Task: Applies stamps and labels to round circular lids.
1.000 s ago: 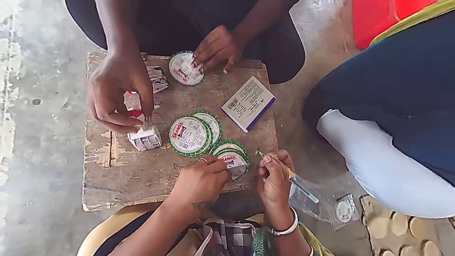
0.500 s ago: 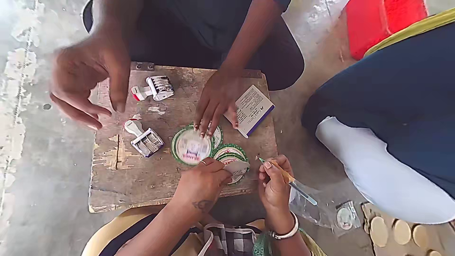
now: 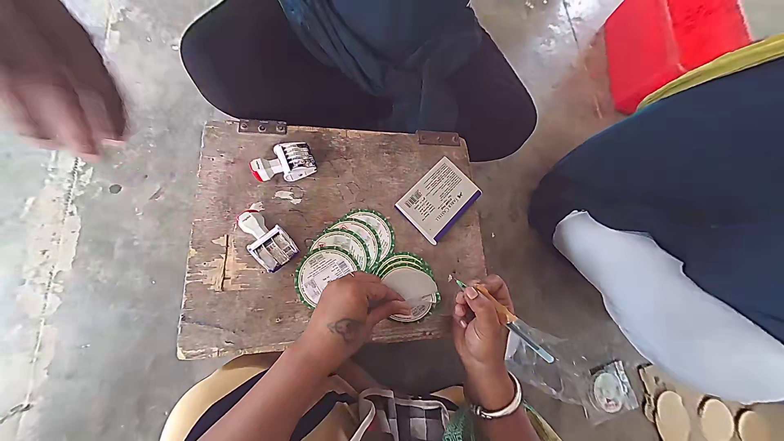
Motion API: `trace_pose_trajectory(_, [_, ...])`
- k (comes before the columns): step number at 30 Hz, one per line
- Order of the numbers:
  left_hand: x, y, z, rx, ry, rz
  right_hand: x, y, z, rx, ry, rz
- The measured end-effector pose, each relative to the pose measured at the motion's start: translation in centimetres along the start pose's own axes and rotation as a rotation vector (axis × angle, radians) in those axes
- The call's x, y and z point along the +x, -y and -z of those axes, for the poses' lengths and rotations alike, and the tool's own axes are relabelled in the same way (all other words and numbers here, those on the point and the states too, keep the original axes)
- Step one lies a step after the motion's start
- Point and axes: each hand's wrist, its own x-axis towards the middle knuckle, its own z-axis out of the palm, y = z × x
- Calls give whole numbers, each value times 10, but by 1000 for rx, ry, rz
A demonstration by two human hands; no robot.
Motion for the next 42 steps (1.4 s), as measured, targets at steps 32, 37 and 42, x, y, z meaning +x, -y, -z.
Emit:
trace_pose_trajectory(32, [4,-6,-1,-185,-47,228,-16,-13,-1,-568,308,420])
trace_pose_trajectory(37, [0,-5,-6,-115,-93,128,-15,-13,-1,-542,321,486])
trace_pose_trajectory(42, [-1,-5,-7,-2,-104,23,-15,-12,0,-548,317,494])
